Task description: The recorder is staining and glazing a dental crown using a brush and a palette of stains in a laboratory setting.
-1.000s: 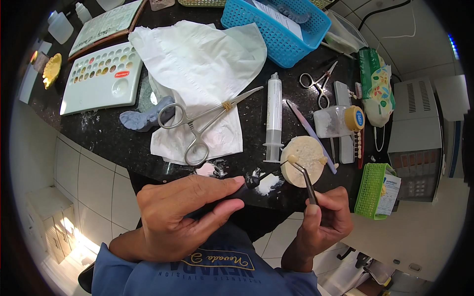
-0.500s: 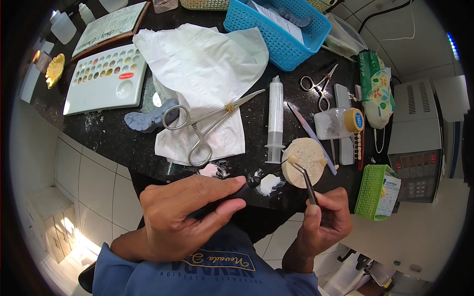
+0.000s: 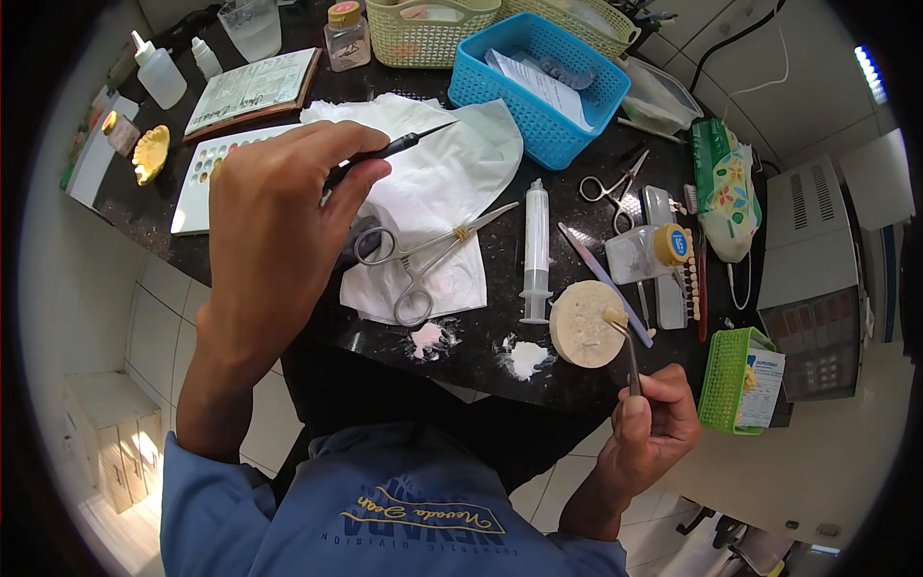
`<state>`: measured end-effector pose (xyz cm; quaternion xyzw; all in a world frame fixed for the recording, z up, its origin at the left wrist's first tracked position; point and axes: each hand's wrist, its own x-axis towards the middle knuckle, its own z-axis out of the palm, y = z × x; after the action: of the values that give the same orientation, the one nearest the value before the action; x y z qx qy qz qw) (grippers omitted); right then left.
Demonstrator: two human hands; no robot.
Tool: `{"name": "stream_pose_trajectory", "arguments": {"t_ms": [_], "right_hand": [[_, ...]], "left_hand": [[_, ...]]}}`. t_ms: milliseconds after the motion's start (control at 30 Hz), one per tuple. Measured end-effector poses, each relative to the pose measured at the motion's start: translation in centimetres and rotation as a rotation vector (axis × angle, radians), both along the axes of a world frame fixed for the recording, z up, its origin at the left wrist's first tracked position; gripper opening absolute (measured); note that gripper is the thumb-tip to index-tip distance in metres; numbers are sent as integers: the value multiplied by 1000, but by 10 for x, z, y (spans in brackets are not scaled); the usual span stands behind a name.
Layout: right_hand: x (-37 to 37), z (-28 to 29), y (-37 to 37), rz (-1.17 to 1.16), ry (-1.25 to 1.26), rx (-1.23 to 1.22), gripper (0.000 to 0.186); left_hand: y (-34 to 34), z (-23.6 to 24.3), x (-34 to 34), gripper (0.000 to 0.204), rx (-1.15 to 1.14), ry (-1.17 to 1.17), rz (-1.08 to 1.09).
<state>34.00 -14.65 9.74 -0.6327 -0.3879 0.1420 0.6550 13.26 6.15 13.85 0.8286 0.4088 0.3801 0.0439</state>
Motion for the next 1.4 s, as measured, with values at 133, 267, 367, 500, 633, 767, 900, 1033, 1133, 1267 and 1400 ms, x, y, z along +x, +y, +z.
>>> {"name": "stream_pose_trajectory", "arguments": {"t_ms": [133, 267, 367, 500, 633, 767, 900, 1033, 1133, 1267, 1400], "right_hand": [[2, 3, -4, -5, -4, 15, 13], [6, 4, -7, 0, -16, 34, 13], [9, 3, -9, 7, -30, 53, 13], [7, 7, -10, -4, -15, 65, 13], [10, 6, -15, -27, -13, 57, 13], [12, 5, -18, -38, -30, 47, 13], [13, 5, -19, -41, -29, 53, 13], [14, 5, -20, -40, -27, 43, 13], [17, 3, -22, -62, -62, 43, 13], [15, 3, -22, -35, -51, 51, 12], [13, 3, -20, -63, -31, 42, 11]], "left_hand": [[12, 1, 6, 15, 5, 134, -63], [26, -8, 15, 13, 27, 164, -129], [31, -3, 22, 13, 26, 184, -151], [31, 0, 34, 20, 144, 163, -210], [-16, 11, 46, 34, -16, 159, -377], [-48, 4, 51, 49, -157, 270, -514], [-44, 1, 55, 51, -259, 296, -584], [-30, 12, 52, 39, -204, 142, -518], [9, 22, 44, 20, 37, 325, -338], [45, 10, 36, 15, 46, 624, -273], [53, 5, 27, 13, 89, 602, -298]]}}
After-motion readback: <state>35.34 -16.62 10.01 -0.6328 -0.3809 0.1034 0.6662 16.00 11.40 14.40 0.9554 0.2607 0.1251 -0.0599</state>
